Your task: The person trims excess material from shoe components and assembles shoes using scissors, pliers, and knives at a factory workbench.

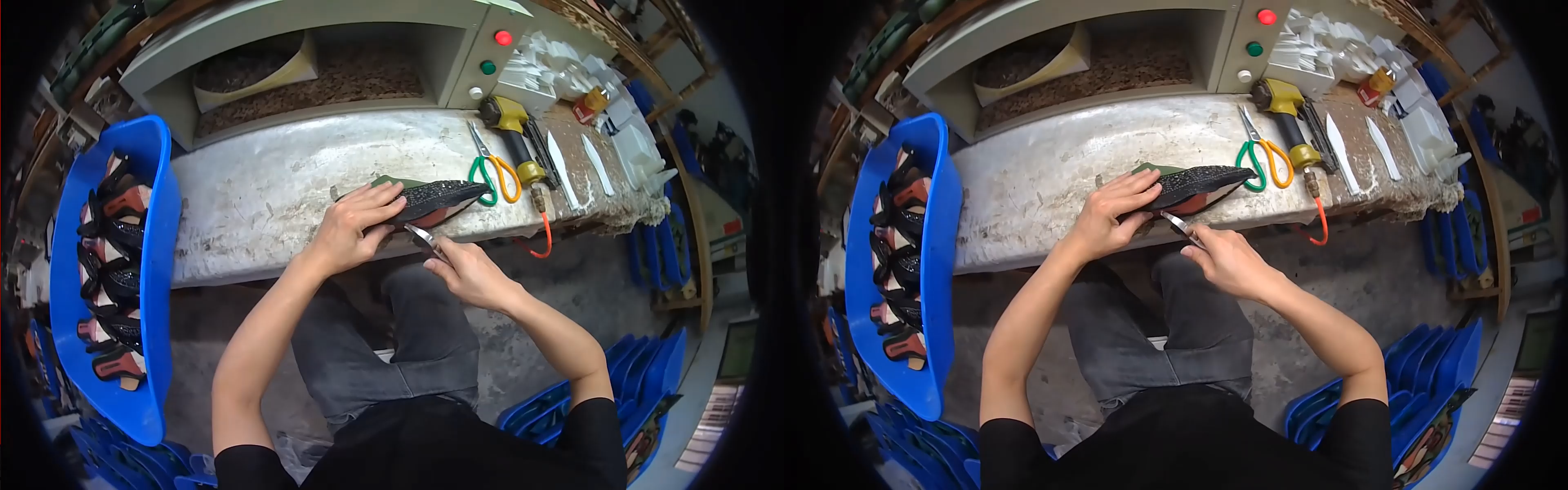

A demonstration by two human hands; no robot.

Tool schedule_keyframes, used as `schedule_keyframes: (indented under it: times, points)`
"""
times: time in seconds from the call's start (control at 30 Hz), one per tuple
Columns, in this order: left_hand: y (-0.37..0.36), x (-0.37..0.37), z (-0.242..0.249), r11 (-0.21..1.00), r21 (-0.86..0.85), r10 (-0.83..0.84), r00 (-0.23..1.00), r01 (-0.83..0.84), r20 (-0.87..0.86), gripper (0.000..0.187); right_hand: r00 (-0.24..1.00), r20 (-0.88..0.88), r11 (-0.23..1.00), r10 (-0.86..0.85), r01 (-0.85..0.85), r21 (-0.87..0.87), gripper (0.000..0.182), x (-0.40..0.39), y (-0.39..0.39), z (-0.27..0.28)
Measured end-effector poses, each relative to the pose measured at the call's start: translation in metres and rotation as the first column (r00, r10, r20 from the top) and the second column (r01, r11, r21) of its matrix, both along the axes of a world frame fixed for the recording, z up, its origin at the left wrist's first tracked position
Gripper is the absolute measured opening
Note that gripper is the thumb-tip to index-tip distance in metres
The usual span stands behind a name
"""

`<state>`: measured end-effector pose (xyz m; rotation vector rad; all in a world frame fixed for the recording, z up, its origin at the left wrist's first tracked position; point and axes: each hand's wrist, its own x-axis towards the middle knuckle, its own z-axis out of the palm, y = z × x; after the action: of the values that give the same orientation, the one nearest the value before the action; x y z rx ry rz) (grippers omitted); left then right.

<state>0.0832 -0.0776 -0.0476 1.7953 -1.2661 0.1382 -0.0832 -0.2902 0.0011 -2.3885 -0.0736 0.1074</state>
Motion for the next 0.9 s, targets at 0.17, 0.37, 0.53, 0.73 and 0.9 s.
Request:
schedule_keyframes:
  times: [0.17,0.37,0.53,0.73,0.9]
  points:
    - [0.005,0.002,-0.004,1.000,-0.001,0.023,1.000,-0.023,0.013,0.053,0.977,0.184,0.991,0.103,-0.086,-0.100,0.019,0.022,-0.003,-0.016]
    - [0.001,0.005,-0.001,0.999,-0.033,0.023,0.999,-0.024,-0.022,0.053,0.956,0.164,0.902,0.244,-0.162,-0.399,0.021,0.036,-0.019,-0.027]
    - [0.005,0.001,-0.001,0.996,-0.020,0.081,0.995,-0.083,-0.055,0.054,0.933,0.169,0.856,0.317,-0.205,-0.475,0.022,0.038,-0.019,-0.027]
    - [0.007,0.011,0.005,0.993,0.104,0.066,0.986,-0.050,-0.155,0.057,0.964,0.026,0.802,0.264,-0.204,-0.561,0.025,0.041,-0.012,-0.009]
    - [0.006,0.018,0.011,0.942,0.334,0.036,0.999,-0.028,-0.018,0.061,0.955,0.124,0.839,0.269,-0.169,-0.517,0.028,0.034,-0.010,-0.025]
